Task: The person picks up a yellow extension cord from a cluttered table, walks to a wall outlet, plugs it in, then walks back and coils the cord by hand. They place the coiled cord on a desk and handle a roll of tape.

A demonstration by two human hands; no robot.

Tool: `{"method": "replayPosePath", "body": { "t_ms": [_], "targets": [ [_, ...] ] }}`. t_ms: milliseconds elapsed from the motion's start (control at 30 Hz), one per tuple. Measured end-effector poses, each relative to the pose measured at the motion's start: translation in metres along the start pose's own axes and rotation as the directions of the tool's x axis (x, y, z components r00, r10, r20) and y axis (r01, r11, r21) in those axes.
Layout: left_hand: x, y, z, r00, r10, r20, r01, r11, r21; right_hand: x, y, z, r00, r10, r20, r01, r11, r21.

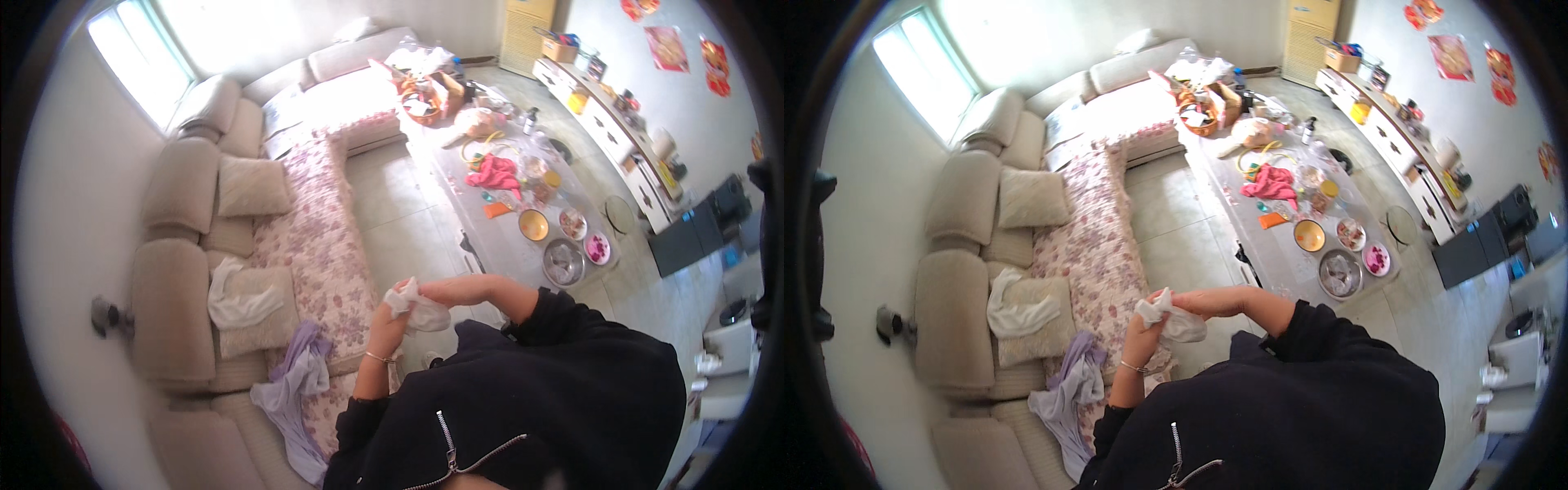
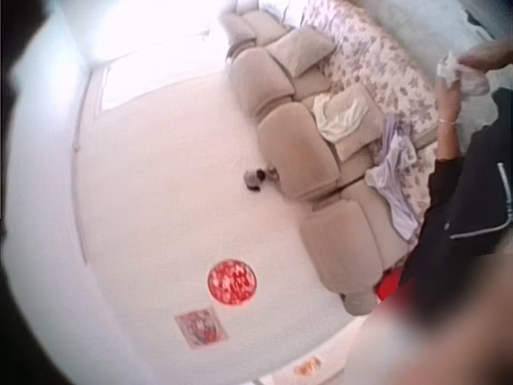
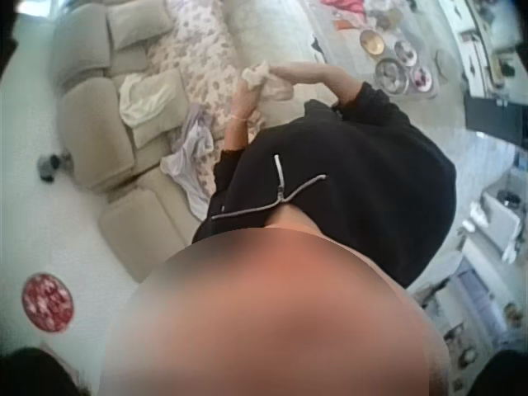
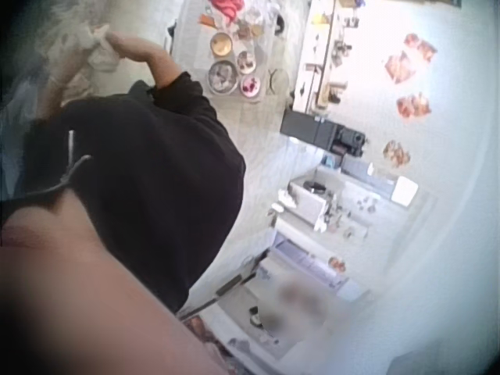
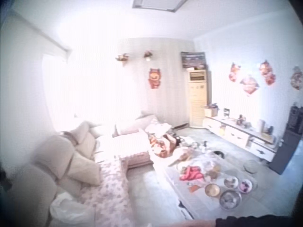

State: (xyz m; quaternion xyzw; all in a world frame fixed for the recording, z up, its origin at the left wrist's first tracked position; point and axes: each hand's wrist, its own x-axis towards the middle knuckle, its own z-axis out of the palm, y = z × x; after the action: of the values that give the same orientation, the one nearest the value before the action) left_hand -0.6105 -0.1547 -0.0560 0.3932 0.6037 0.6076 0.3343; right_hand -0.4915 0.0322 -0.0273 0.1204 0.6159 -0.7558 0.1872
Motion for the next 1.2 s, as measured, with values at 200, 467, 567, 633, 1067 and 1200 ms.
{"method": "replayPosePath", "body": {
  "t_ms": [200, 467, 567, 633, 1067, 1200],
  "targets": [
    [0.03, -0.057, -0.08, 0.804, -0.3, -0.513, 0.225, 0.953, -0.205, 0.004, 0.015, -0.096, 0.88, -0.145, -0.452, -0.139, 0.833, -0.536],
    [0.111, -0.045, -0.178, 0.598, -0.328, -0.731, 0.411, 0.909, -0.071, 0.036, 0.07, -0.216, 0.81, 0.002, -0.586, -0.18, 0.953, -0.245],
    [0.153, -0.05, -0.217, 0.551, -0.333, -0.765, 0.349, 0.925, -0.151, 0.061, 0.06, -0.253, 0.758, 0.034, -0.651, -0.306, 0.9, -0.309],
    [0.178, -0.062, -0.242, 0.525, -0.381, -0.761, 0.355, 0.911, -0.211, 0.07, 0.047, -0.273, 0.764, -0.004, -0.645, -0.262, 0.912, -0.316],
    [0.294, -0.131, -0.44, 0.572, -0.424, -0.702, 0.781, 0.02, 0.624, 0.125, -0.024, -0.301, 0.609, 0.127, -0.783, -0.424, 0.886, -0.187],
    [0.403, -0.114, -0.446, 0.816, -0.35, -0.46, 0.578, 0.459, 0.675, 0.142, -0.039, -0.293, 0.519, 0.055, -0.853, -0.366, 0.916, -0.163]
  ]
}}
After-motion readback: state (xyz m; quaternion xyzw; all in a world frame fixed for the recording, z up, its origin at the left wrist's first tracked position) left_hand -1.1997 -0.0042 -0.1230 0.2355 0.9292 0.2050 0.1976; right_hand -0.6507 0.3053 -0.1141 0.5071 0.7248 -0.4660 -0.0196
